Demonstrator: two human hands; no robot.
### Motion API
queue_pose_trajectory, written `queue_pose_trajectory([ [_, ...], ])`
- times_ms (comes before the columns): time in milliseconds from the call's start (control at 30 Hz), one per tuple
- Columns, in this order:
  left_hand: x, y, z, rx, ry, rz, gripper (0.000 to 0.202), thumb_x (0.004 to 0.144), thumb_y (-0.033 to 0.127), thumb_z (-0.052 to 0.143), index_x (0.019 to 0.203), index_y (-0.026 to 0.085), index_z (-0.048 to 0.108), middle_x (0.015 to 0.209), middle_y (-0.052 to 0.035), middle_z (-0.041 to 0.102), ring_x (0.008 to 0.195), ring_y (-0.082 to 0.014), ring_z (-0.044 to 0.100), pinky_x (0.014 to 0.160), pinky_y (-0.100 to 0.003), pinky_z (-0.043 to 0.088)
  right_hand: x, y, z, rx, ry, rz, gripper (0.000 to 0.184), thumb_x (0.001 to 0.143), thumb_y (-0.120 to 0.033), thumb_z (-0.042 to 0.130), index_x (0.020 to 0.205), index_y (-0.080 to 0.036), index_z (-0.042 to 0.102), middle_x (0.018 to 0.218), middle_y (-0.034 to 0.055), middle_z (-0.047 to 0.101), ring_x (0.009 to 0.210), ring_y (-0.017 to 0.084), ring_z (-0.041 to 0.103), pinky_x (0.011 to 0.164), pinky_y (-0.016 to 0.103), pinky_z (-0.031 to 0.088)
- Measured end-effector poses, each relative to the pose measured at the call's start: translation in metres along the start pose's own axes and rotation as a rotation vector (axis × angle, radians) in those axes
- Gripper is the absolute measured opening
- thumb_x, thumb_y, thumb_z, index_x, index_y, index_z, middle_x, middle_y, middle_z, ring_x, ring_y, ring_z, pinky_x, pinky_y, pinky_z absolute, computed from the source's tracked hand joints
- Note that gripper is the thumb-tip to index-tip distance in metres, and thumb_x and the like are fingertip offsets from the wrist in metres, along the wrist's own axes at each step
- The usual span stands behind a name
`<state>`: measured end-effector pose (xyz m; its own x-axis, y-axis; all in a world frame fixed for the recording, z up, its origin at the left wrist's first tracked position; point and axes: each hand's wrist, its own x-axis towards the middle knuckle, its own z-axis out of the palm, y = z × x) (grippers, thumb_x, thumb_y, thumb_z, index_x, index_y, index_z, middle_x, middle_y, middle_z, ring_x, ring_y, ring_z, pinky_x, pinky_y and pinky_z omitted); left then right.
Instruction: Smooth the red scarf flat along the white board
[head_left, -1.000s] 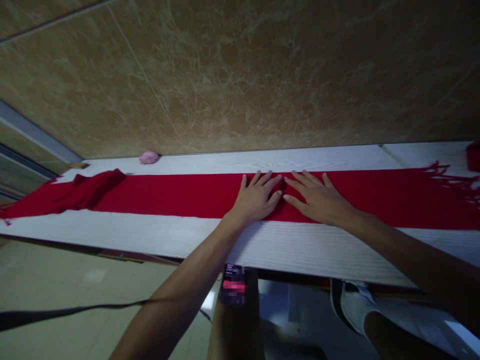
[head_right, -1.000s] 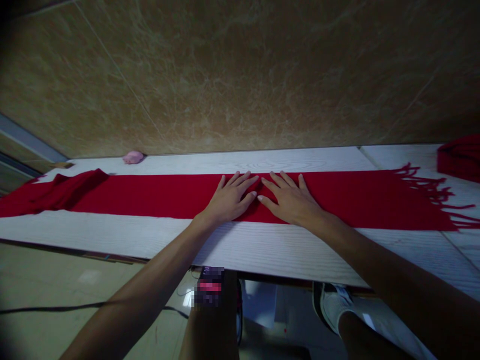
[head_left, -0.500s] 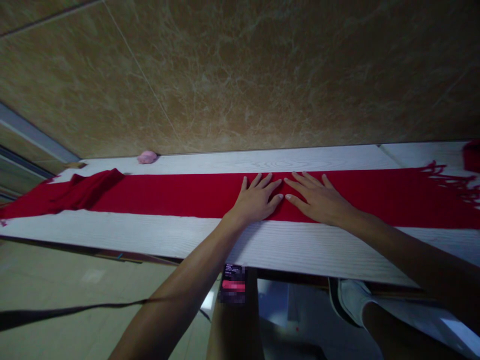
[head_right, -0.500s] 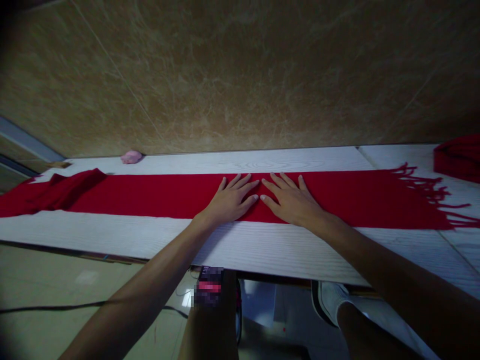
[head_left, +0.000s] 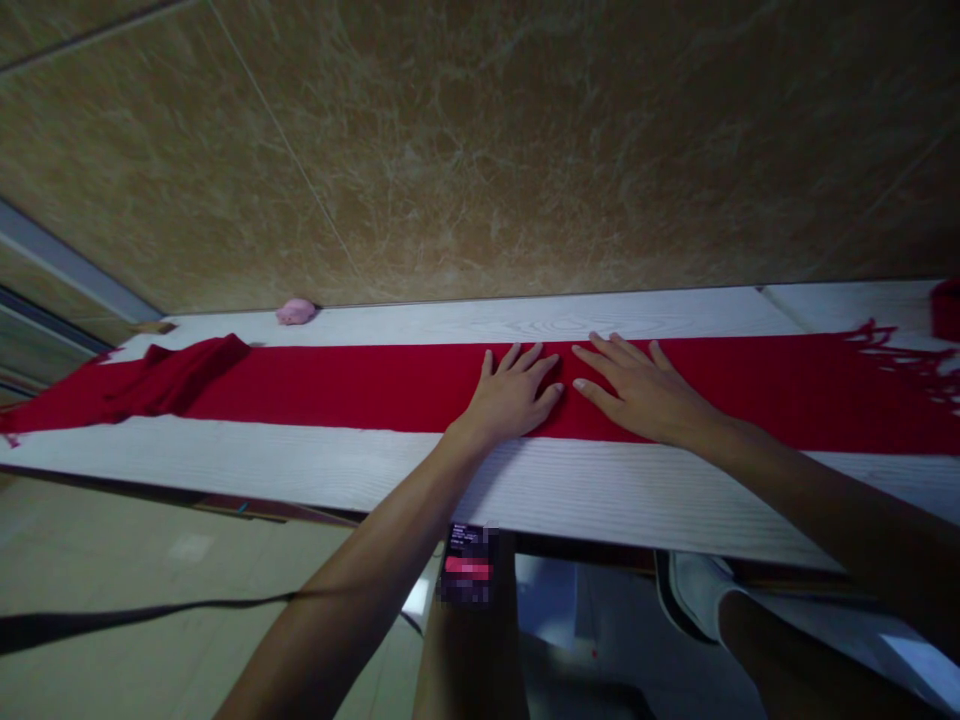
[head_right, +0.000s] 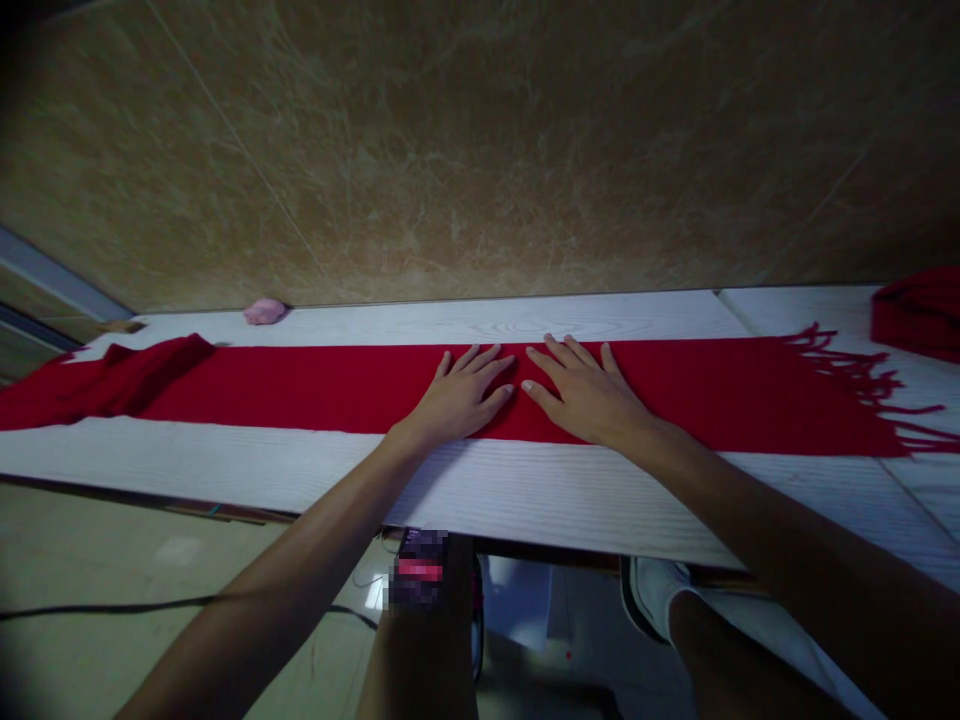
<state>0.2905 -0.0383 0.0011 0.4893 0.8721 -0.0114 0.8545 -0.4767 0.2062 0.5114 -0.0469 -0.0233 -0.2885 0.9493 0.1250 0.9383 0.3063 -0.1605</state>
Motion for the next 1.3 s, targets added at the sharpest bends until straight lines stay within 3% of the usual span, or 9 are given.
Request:
queue_pose_trajectory([
  [267, 0.0, -0.001, 0.001, 0.002, 0.001, 0.001, 0.063, 0.115, 0.052, 0.038, 0.173, 0.027, 0.042, 0.184, -0.0062, 0.03, 0.173, -0.0333, 0.022, 0.138, -0.068, 0.015, -0.004, -0.002, 0.007, -0.006, -0.037, 0.025, 0.07, 0.111, -0.06, 0.036, 0.172, -0.028, 0.047, 0.181, 0.0095, 0.038, 0.169, 0.036, 0.028, 0.134, 0.071, 0.021],
  [567, -0.001, 0.001, -0.001, 0.011, 0.01, -0.014, 0.062, 0.115, 0.053, 0.038, 0.172, 0.029, 0.044, 0.184, -0.0052, 0.032, 0.172, -0.0315, 0.025, 0.139, -0.065, 0.017, -0.004, 0.004, 0.013, 0.005, 0.029, -0.014, 0.069, 0.111, -0.064, 0.033, 0.168, -0.03, 0.053, 0.178, 0.0096, 0.043, 0.166, 0.037, 0.035, 0.132, 0.073, 0.026],
  [900, -0.003, -0.001, 0.0, 0.001, 0.042, -0.009, 0.059, 0.116, 0.052, 0.037, 0.169, 0.03, 0.047, 0.182, -0.0049, 0.037, 0.171, -0.0283, 0.028, 0.138, -0.062, 0.02, -0.003, -0.001, 0.003, -0.019, -0.016, 0.024, 0.071, 0.111, -0.06, 0.035, 0.171, -0.025, 0.049, 0.18, 0.0132, 0.039, 0.168, 0.037, 0.031, 0.131, 0.074, 0.024],
  [1033, -0.004, -0.002, 0.0, -0.001, 0.042, 0.011, 0.061, 0.116, 0.054, 0.037, 0.171, 0.029, 0.045, 0.183, -0.0057, 0.034, 0.171, -0.0311, 0.026, 0.138, -0.066, 0.016, -0.003, 0.003, -0.001, -0.022, 0.042, 0.014, 0.07, 0.112, -0.061, 0.032, 0.172, -0.027, 0.047, 0.181, 0.0121, 0.035, 0.168, 0.038, 0.029, 0.13, 0.075, 0.025],
  [1200, -0.002, -0.002, 0.002, 0.005, -0.015, 0.014, 0.066, 0.115, 0.061, 0.033, 0.175, 0.033, 0.036, 0.185, -0.0048, 0.026, 0.173, -0.0357, 0.017, 0.136, -0.073, 0.011, -0.006, 0.005, -0.003, -0.041, -0.054, 0.049, 0.07, 0.112, -0.059, 0.033, 0.173, -0.027, 0.045, 0.181, 0.0114, 0.036, 0.168, 0.037, 0.029, 0.131, 0.075, 0.023],
  [1300, -0.001, -0.002, 0.002, 0.014, -0.041, 0.013, 0.068, 0.115, 0.062, 0.033, 0.176, 0.032, 0.035, 0.186, -0.0056, 0.023, 0.173, -0.0369, 0.014, 0.136, -0.074, 0.009, -0.006, 0.005, -0.009, -0.032, -0.043, 0.056, 0.071, 0.112, -0.061, 0.032, 0.174, -0.027, 0.044, 0.182, 0.0111, 0.032, 0.169, 0.038, 0.027, 0.131, 0.076, 0.023],
])
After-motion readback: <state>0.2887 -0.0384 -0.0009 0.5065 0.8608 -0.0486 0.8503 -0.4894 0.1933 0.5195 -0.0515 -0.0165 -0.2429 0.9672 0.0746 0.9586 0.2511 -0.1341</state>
